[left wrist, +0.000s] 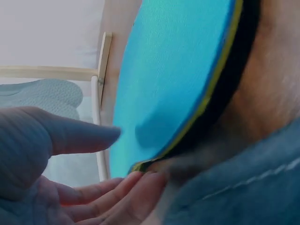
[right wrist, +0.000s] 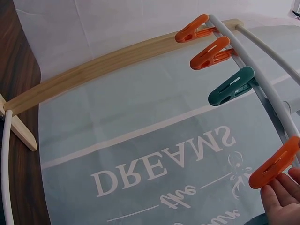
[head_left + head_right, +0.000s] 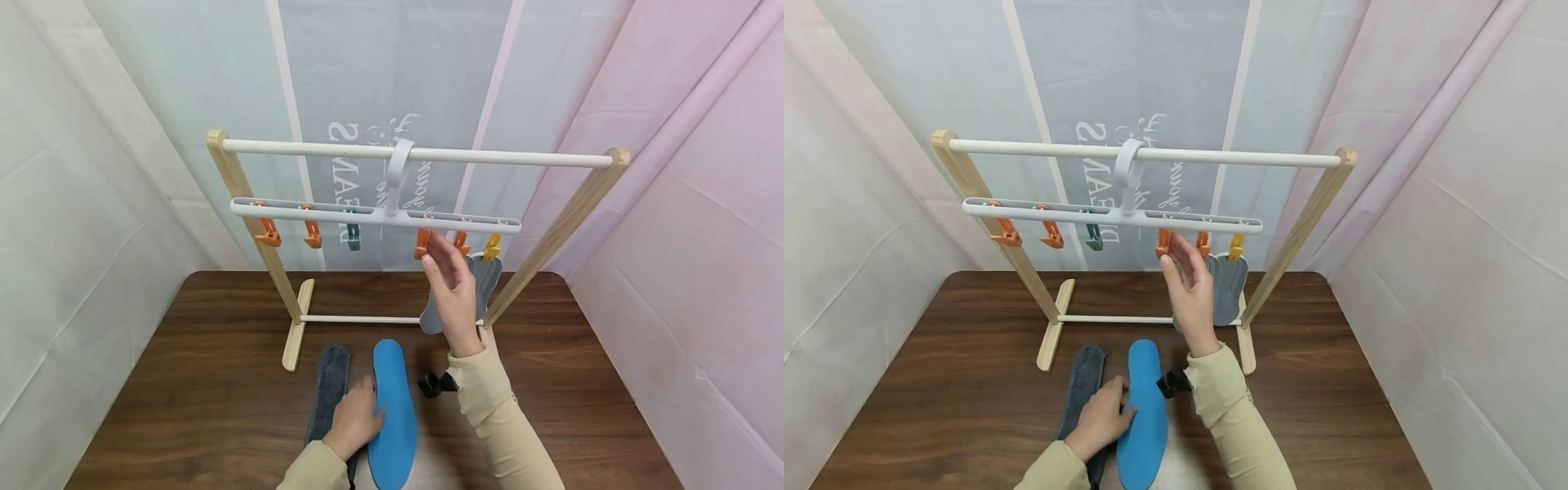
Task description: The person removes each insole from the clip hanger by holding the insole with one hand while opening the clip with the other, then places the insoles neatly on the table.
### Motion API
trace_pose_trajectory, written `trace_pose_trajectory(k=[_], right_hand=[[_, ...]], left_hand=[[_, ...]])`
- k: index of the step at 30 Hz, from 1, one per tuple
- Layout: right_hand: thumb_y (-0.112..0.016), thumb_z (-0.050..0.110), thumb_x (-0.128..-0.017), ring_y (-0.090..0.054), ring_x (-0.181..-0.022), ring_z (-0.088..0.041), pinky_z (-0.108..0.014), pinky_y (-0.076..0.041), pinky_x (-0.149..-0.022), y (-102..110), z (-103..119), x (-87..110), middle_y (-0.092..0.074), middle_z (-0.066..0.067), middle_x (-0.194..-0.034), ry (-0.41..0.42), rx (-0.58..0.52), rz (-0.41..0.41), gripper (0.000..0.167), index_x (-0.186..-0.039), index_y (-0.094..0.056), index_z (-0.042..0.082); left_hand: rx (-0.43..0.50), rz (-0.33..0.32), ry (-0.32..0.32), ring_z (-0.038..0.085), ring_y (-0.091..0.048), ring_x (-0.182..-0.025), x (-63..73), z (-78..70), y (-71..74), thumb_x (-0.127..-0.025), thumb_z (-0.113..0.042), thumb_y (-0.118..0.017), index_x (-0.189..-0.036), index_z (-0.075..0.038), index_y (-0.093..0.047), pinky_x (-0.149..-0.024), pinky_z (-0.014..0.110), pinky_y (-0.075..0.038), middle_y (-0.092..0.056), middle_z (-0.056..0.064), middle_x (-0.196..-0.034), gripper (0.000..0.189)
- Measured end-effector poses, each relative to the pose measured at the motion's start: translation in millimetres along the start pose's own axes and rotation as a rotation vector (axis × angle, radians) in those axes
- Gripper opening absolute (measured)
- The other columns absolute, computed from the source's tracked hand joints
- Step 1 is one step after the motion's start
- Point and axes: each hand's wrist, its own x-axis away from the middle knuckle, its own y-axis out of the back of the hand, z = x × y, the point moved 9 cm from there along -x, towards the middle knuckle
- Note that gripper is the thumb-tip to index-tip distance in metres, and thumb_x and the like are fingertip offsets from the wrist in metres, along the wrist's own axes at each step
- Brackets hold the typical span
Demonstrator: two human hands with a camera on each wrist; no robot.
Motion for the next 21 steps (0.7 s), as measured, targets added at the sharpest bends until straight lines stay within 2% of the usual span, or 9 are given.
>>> trace_pose_trajectory(k=[4,6,9,13,17,21], right_hand=[[-0.054,0.005,-0.096,-0.046,-0.132,-0.022,-0.029,-0.040,-0.108,2,-1,1.4,-0.047,-0.015,-0.142,0.000,0.007,0.001,0.044,-0.139,-0.046,-0.001],[-0.054,0.005,-0.097,-0.046,-0.133,-0.023,-0.030,-0.040,-0.109,3,0,2.6,-0.047,-0.015,-0.143,0.002,0.014,0.007,0.044,-0.139,-0.046,-0.001],[-0.053,0.006,-0.097,-0.045,-0.134,-0.023,-0.031,-0.038,-0.110,3,0,5.2,-0.046,-0.015,-0.144,0.004,0.022,0.024,0.044,-0.140,-0.045,-0.001],[-0.052,0.009,-0.099,-0.044,-0.135,-0.024,-0.033,-0.036,-0.112,1,2,8.7,-0.044,-0.015,-0.146,0.011,0.013,0.058,0.044,-0.141,-0.044,0.000],[-0.051,0.012,-0.100,-0.044,-0.135,-0.022,-0.035,-0.034,-0.114,0,0,11.2,-0.045,-0.012,-0.146,0.005,0.010,0.074,0.043,-0.141,-0.044,0.003],[-0.051,0.014,-0.100,-0.044,-0.135,-0.022,-0.038,-0.033,-0.114,0,-2,14.0,-0.045,-0.011,-0.146,0.006,0.016,0.076,0.043,-0.141,-0.044,0.004]], left_hand=[[-0.015,-0.115,-0.091,0.016,-0.050,-0.060,-5.8,-12.5,13.3,-0.084,-0.008,-0.069,-0.100,0.002,-0.059,-0.047,0.027,-0.038,-0.054,0.008,-0.081,0.021],[-0.009,-0.155,-0.137,0.015,-0.052,-0.064,-10.8,-20.2,19.9,-0.086,-0.009,-0.068,-0.100,0.000,-0.061,-0.050,0.026,-0.040,-0.055,0.007,-0.082,0.019],[0.011,-0.182,-0.188,0.018,-0.055,-0.070,-21.9,-32.3,28.9,-0.088,-0.010,-0.066,-0.101,-0.002,-0.062,-0.054,0.027,-0.043,-0.057,0.010,-0.089,0.016],[0.047,-0.165,-0.218,0.022,-0.058,-0.077,-37.9,-45.8,38.3,-0.092,-0.012,-0.063,-0.105,-0.002,-0.061,-0.061,0.030,-0.047,-0.058,0.013,-0.096,0.016],[0.077,-0.127,-0.197,0.025,-0.060,-0.086,-51.8,-51.1,46.6,-0.094,-0.016,-0.060,-0.111,-0.002,-0.059,-0.068,0.032,-0.049,-0.058,0.013,-0.103,0.022],[0.099,-0.103,-0.178,0.027,-0.060,-0.090,-59.9,-51.6,50.9,-0.095,-0.017,-0.059,-0.116,0.000,-0.058,-0.073,0.035,-0.051,-0.058,0.015,-0.108,0.026]])
